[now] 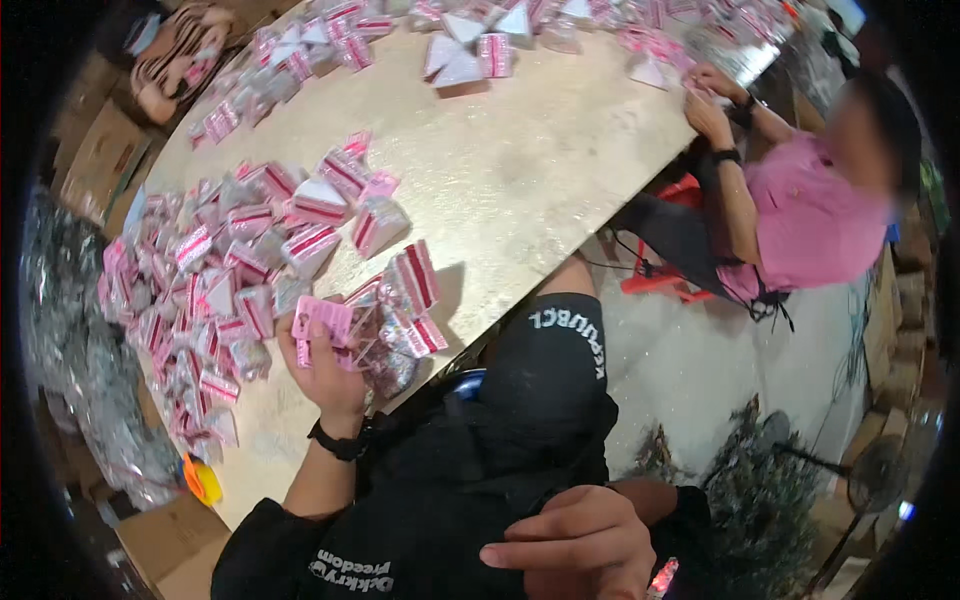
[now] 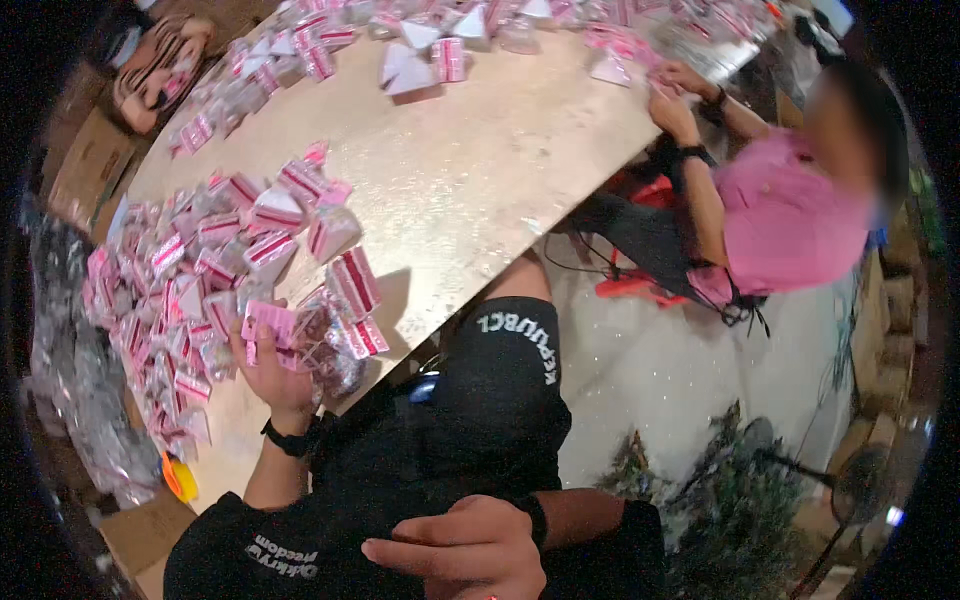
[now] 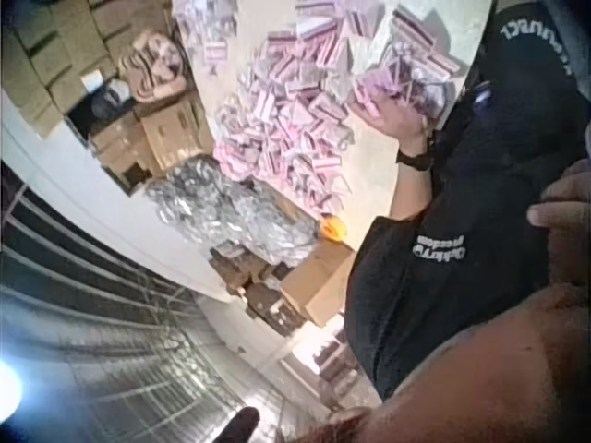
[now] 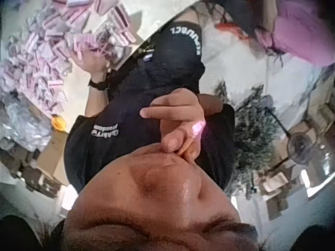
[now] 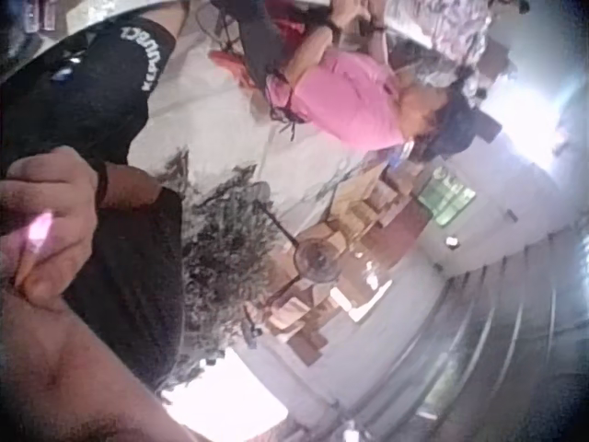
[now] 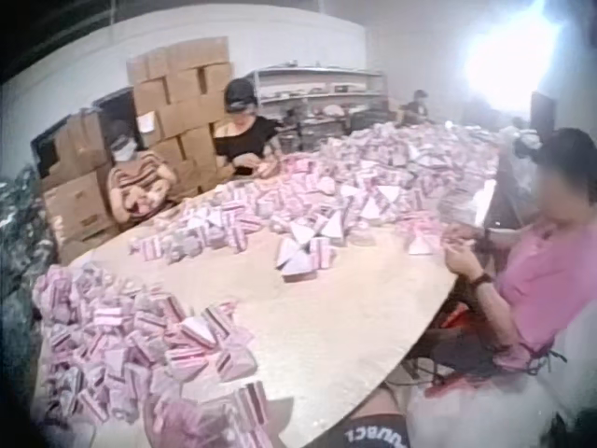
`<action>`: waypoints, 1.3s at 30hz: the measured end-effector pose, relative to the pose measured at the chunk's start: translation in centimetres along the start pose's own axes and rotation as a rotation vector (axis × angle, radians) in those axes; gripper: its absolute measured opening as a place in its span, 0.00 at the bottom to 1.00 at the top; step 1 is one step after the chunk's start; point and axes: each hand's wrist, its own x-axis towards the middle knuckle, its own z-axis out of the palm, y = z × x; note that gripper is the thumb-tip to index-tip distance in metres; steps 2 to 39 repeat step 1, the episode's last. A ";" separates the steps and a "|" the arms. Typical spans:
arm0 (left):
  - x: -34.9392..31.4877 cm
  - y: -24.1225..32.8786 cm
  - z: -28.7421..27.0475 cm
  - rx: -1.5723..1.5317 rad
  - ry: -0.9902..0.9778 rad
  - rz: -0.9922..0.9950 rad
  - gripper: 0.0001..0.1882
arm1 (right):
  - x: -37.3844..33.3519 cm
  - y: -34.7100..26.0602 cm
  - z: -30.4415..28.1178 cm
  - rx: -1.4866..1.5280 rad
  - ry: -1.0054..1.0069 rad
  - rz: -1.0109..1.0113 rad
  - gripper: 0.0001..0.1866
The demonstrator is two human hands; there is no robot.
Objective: Sorting and inspecting small triangular packaged products at a communal work table.
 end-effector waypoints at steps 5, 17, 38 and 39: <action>0.1 -0.1 0.4 0.013 -0.018 0.006 0.17 | -0.3 -0.2 -0.3 -0.024 0.023 -0.005 0.09; 0.1 -0.1 0.4 0.013 -0.018 0.006 0.17 | -0.3 -0.2 -0.3 -0.024 0.023 -0.005 0.09; 0.1 -0.1 0.4 0.013 -0.018 0.006 0.17 | -0.3 -0.2 -0.3 -0.024 0.023 -0.005 0.09; 0.1 -0.1 0.4 0.013 -0.018 0.006 0.17 | -0.3 -0.2 -0.3 -0.024 0.023 -0.005 0.09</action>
